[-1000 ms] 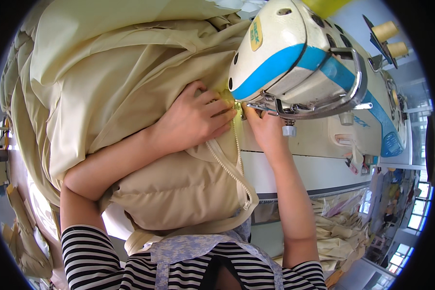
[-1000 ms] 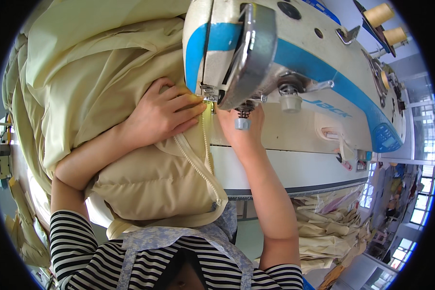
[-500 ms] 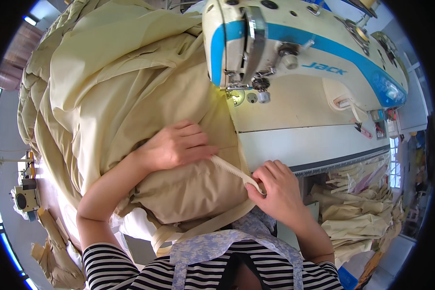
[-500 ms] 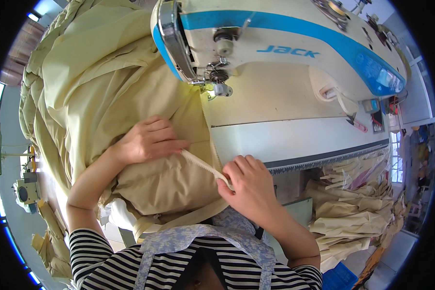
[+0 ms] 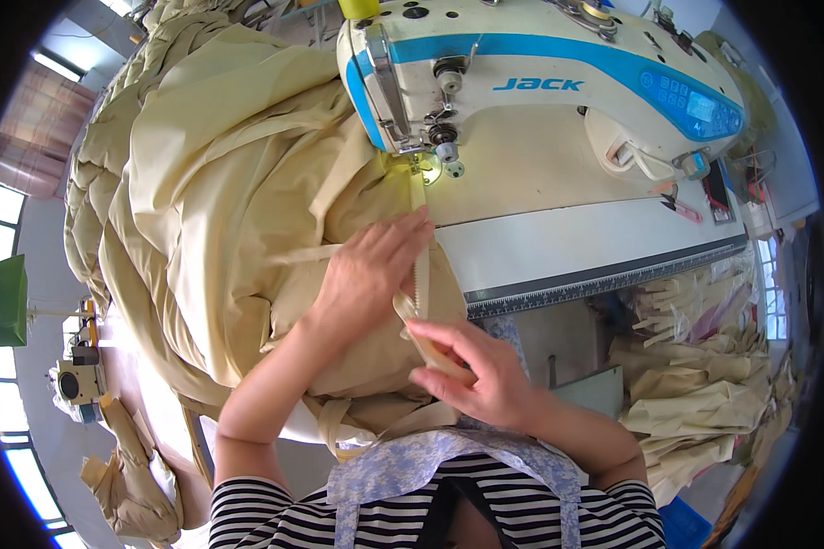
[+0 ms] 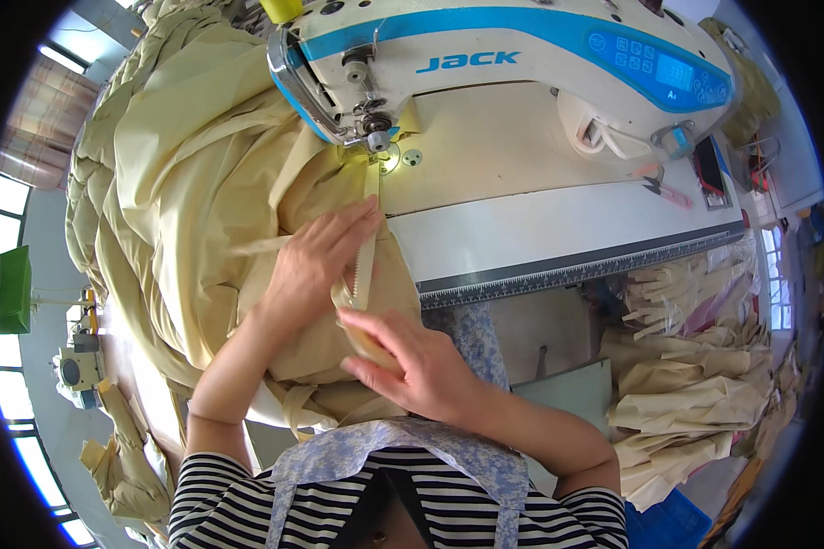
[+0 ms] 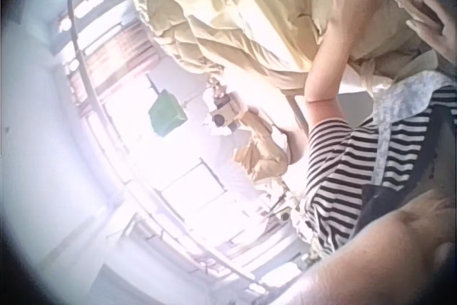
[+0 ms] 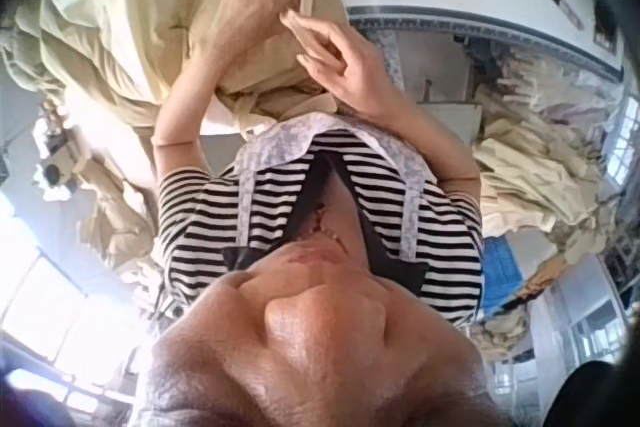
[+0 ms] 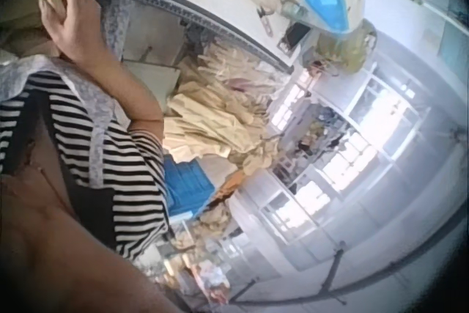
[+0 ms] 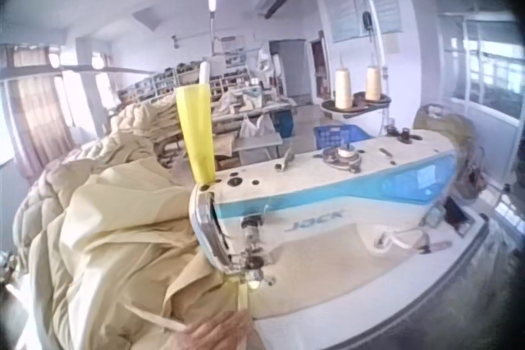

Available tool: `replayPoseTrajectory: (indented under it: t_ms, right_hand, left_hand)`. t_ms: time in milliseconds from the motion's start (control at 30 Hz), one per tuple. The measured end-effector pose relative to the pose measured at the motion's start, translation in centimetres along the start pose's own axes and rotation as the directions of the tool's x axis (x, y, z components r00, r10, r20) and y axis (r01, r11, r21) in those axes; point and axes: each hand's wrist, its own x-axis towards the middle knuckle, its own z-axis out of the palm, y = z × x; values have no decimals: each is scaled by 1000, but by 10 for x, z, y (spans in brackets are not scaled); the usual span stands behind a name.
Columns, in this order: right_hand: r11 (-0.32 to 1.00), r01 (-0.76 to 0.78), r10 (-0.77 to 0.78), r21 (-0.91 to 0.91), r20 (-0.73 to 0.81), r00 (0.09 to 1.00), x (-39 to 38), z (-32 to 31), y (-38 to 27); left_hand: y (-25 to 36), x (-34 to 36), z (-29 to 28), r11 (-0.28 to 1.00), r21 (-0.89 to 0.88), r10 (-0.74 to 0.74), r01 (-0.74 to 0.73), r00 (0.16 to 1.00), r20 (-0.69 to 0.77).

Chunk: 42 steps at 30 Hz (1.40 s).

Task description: The person aligns a zipper along the edge of a beige quilted jacket and sews it using a sewing machine. They guide the fabric under the needle, adjust the zipper position, and continue stitching along the length of the zipper. The person then trims excess thread and inspects the seam.

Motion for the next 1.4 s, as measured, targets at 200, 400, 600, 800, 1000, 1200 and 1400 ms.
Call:
replayPoseTrajectory:
  t_ms: [200, 400, 600, 800, 1000, 1200, 1400]
  right_hand:
    - [668, 173, -176, -724, 72, 982, 42, -63, 44]
    - [722, 341, -248, -602, 235, 940, 74, -41, 85]
    - [492, 416, -501, -764, 142, 854, 113, -14, 93]
    - [515, 551, -617, -657, 163, 770, 92, -23, 88]
    - [556, 529, -511, -641, 238, 826, 83, -39, 86]
    - [614, 458, -428, -643, 217, 878, 86, -33, 86]
    - [626, 439, -415, -644, 200, 887, 87, -28, 90]
  left_hand:
    - [-26, 14, 27, 979, -192, -144, 64, 887, -438]
    - [-54, 23, 24, 818, -514, -482, 258, 795, -368]
    - [-76, 32, 21, 703, -670, -541, 237, 790, -289]
    - [-63, 50, 0, 921, -388, -151, 32, 948, -281]
    - [-23, 33, 16, 998, 52, 45, -37, 985, -169]
    - [-30, 27, 13, 1000, -24, -23, 21, 994, -110]
    - [-32, 38, 4, 882, -365, -366, 298, 922, -130]
